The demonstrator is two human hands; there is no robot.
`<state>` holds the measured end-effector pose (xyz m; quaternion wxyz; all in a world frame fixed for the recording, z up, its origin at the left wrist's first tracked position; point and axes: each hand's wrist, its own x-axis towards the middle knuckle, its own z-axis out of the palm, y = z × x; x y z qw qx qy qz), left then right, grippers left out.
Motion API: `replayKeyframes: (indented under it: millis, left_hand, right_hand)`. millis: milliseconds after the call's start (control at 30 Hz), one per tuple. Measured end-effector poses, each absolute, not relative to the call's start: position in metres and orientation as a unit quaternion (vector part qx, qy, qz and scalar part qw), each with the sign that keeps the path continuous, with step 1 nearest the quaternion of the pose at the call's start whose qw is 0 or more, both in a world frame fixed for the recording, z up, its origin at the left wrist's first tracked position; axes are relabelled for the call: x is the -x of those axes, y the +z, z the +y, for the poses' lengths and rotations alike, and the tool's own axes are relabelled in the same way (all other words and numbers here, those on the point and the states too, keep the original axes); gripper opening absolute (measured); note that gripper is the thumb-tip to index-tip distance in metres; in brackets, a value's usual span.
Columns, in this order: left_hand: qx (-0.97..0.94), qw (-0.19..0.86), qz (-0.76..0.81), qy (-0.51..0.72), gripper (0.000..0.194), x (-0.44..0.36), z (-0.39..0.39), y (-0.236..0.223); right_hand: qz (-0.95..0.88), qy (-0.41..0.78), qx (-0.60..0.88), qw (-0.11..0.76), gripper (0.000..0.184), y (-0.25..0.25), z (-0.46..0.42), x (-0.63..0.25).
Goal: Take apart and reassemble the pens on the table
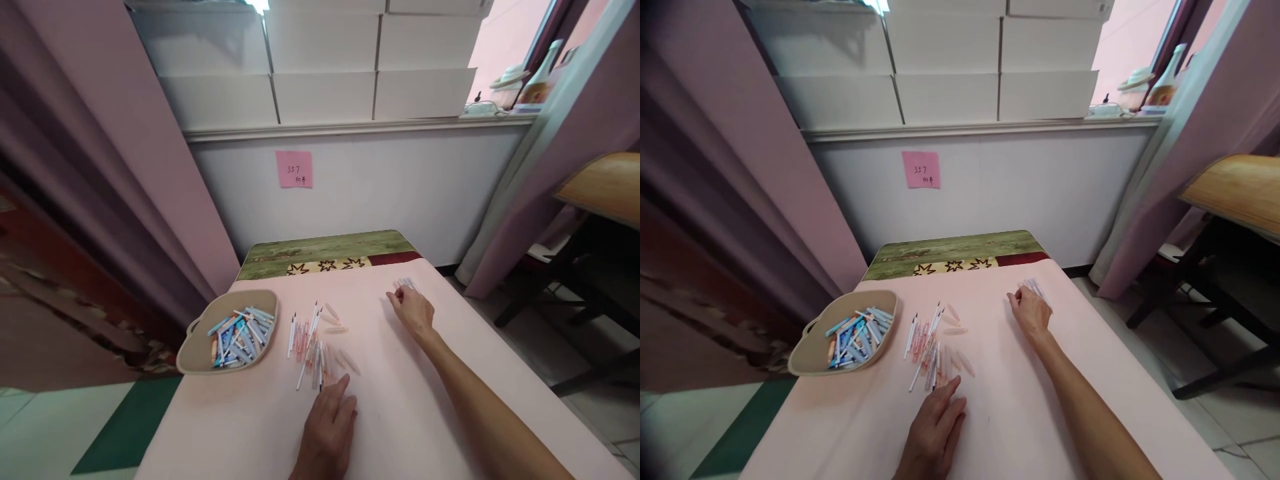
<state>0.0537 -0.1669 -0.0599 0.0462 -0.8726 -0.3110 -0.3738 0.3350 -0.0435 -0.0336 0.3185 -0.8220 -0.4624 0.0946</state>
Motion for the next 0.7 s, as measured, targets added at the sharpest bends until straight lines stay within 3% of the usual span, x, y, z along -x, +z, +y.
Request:
replayKeyframes:
  millis: [133, 267, 400, 567, 700]
  left_hand:
    - [0.852, -0.003, -0.351, -0.387, 0.025, -0.052, -0.169, -0.059]
    - [0.779, -0.110, -0.457, -0.414, 0.013, -0.039, -0.159, -0.054]
    - [0.700, -0.153, -0.589, -0.373, 0.014, -0.022, -0.135, -0.039]
    - [0.687, -0.156, -0.689, -0.173, 0.010, -0.017, -0.116, -0.029]
    - [0.652, -0.177, -0.728, -0.117, 0.014, -0.018, -0.114, -0.029]
  right_hand:
    - [-0.482, 0.177, 0.731, 0.449, 0.039, -0.043, -0.049, -0.275]
    - [-0.474, 0.248, 0.652, 0.538, 0.044, -0.060, -0.054, -0.230]
    - [-0.456, 0.286, 0.617, 0.574, 0.039, -0.074, -0.060, -0.223]
    - [-0.450, 0.302, 0.604, 0.585, 0.035, -0.077, -0.063, -0.229]
    - [-0.451, 0.304, 0.597, 0.589, 0.034, -0.074, -0.063, -0.230]
